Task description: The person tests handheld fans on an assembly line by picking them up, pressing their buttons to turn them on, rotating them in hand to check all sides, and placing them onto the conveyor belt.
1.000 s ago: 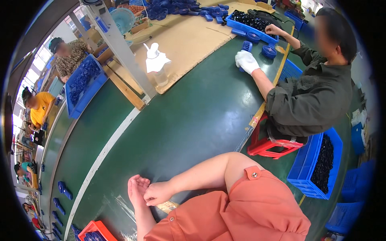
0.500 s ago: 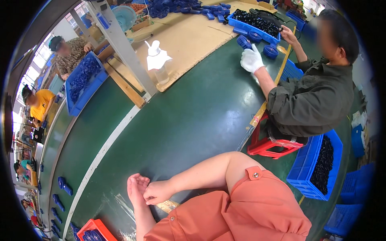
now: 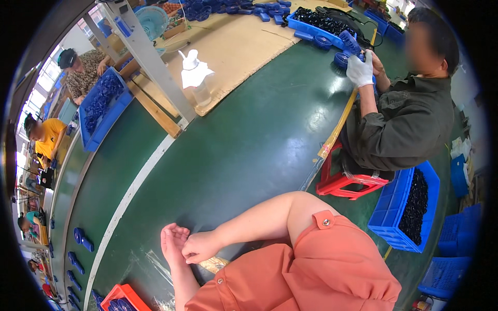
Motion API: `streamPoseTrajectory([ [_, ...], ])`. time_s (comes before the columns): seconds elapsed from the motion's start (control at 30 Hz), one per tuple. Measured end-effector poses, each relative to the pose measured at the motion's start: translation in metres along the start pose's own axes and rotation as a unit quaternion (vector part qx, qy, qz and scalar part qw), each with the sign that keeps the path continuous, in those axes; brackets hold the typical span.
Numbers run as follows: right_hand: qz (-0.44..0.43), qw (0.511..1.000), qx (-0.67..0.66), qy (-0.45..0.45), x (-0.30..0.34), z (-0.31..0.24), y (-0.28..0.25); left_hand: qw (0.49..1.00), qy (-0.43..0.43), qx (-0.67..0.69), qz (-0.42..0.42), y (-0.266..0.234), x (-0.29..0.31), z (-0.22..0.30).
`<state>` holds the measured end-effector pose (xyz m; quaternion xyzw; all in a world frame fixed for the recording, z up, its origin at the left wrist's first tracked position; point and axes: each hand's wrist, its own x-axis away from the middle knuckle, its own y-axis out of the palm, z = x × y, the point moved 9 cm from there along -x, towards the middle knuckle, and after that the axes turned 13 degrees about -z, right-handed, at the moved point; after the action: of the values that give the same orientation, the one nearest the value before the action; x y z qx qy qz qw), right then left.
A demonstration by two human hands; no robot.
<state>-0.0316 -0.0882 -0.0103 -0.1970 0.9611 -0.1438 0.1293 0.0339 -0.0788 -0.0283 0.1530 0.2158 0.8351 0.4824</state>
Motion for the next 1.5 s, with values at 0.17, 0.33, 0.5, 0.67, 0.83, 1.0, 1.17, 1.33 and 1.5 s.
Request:
streamPoseTrajectory([
  [0.17, 0.002, 1.0, 0.005, -0.002, -0.0005, -0.0005, 0.0, 1.0, 0.001, 0.003, -0.004, -0.0001, -0.0002, 0.0],
  [0.33, -0.001, 1.0, 0.003, 0.001, 0.0, -0.0015, 0.0, 1.0, -0.001, 0.005, -0.005, 0.0009, -0.0002, 0.0002],
  [0.5, 0.004, 1.0, 0.006, -0.009, 0.0, -0.0036, -0.0002, 1.0, -0.001, 0.005, -0.003, -0.0004, 0.0008, 0.0],
  [0.67, 0.006, 1.0, 0.007, -0.007, 0.0008, -0.0027, -0.0008, 1.0, 0.002, 0.012, -0.008, 0.0014, 0.0002, 0.0],
  [0.83, 0.012, 1.0, 0.011, -0.014, 0.0015, -0.0055, -0.002, 1.0, 0.003, 0.011, -0.015, 0.0013, 0.0003, -0.0003],
  [1.0, 0.009, 1.0, 0.017, -0.011, 0.0017, -0.0047, -0.0013, 1.0, 0.003, 0.002, -0.009, 0.0, 0.0009, -0.0011],
  [1.17, 0.009, 1.0, 0.014, -0.011, 0.0013, -0.0044, -0.0013, 1.0, 0.004, -0.002, -0.005, 0.0023, 0.0012, 0.0008],
  [1.33, 0.009, 1.0, 0.021, -0.013, 0.0012, -0.0054, -0.0017, 1.0, 0.008, -0.003, -0.006, 0.0008, 0.0007, 0.0007],
  [1.5, 0.01, 0.999, 0.028, -0.013, 0.0014, -0.0062, -0.0023, 1.0, 0.006, -0.001, -0.005, 0.0005, 0.0001, -0.0005],
])
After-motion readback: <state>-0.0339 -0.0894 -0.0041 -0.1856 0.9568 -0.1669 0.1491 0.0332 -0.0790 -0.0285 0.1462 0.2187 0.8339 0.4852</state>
